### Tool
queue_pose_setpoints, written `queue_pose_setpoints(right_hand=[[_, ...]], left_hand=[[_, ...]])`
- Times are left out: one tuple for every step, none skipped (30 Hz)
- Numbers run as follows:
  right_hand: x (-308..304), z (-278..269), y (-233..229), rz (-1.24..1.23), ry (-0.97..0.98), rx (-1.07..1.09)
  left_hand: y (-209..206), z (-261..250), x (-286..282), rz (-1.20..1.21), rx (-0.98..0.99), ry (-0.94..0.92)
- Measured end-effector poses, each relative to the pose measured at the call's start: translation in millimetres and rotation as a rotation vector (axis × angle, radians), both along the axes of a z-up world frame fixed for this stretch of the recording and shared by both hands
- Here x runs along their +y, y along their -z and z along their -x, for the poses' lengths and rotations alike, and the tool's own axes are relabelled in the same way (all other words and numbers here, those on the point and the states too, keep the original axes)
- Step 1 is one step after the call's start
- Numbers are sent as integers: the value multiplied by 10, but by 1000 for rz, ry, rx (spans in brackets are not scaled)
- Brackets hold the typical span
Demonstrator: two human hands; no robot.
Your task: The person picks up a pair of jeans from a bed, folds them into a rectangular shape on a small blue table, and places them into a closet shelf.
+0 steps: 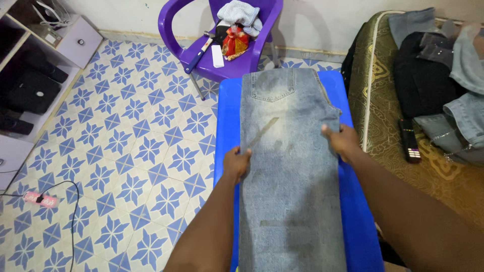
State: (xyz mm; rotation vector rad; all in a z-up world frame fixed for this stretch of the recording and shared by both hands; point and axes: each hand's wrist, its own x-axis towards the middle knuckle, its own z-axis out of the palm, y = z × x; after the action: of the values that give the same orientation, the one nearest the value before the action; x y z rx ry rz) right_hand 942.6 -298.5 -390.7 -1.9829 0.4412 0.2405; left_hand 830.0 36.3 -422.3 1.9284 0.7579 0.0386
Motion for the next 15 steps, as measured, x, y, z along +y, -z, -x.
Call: queue_pose_setpoints(right_hand=[[-88, 39, 60, 3, 2, -3], [-170, 134, 123, 217, -125, -73], [-254, 253, 175, 433, -245, -141], [-321, 377, 220, 437, -237, -143], [-375, 535, 266, 479, -282, -70], [-426, 703, 302, 520, -325, 3], [-479, 889, 325, 522, -323, 4], [-540, 1082, 330, 451, -351, 7], [-574, 1272, 330, 378, -377, 13], [-603, 1446, 317, 378, -374, 17], [-632, 1626, 294, 157, -347, 146], [-649, 1795, 274, -64, -314, 273], [-656, 1936, 258, -65, -311, 274], [-667, 2075, 249, 46, -325, 336], [-683, 2210, 245, 159, -340, 397]], left_hand=[[11, 108, 19, 6, 37, 59], [-1, 230, 24, 12, 73, 117], [-32, 379, 15, 42, 124, 116], [-78, 567, -4, 71, 174, 116], [-129, 754, -41, 67, 186, 125], [-177, 943, -88, 63, 198, 135], [-216, 1146, -138, 81, 217, 132], [-245, 1345, -187, 98, 236, 129], [-265, 1553, -233, 42, 236, 150], [-278, 1741, -280, -15, 236, 171], [-286, 1907, -314, -16, 238, 176], [-291, 2076, -349, 61, 249, 156], [-293, 2229, -377, 139, 259, 133], [-291, 2367, -389, 138, 261, 136], [-281, 2494, -400, 143, 311, 159]])
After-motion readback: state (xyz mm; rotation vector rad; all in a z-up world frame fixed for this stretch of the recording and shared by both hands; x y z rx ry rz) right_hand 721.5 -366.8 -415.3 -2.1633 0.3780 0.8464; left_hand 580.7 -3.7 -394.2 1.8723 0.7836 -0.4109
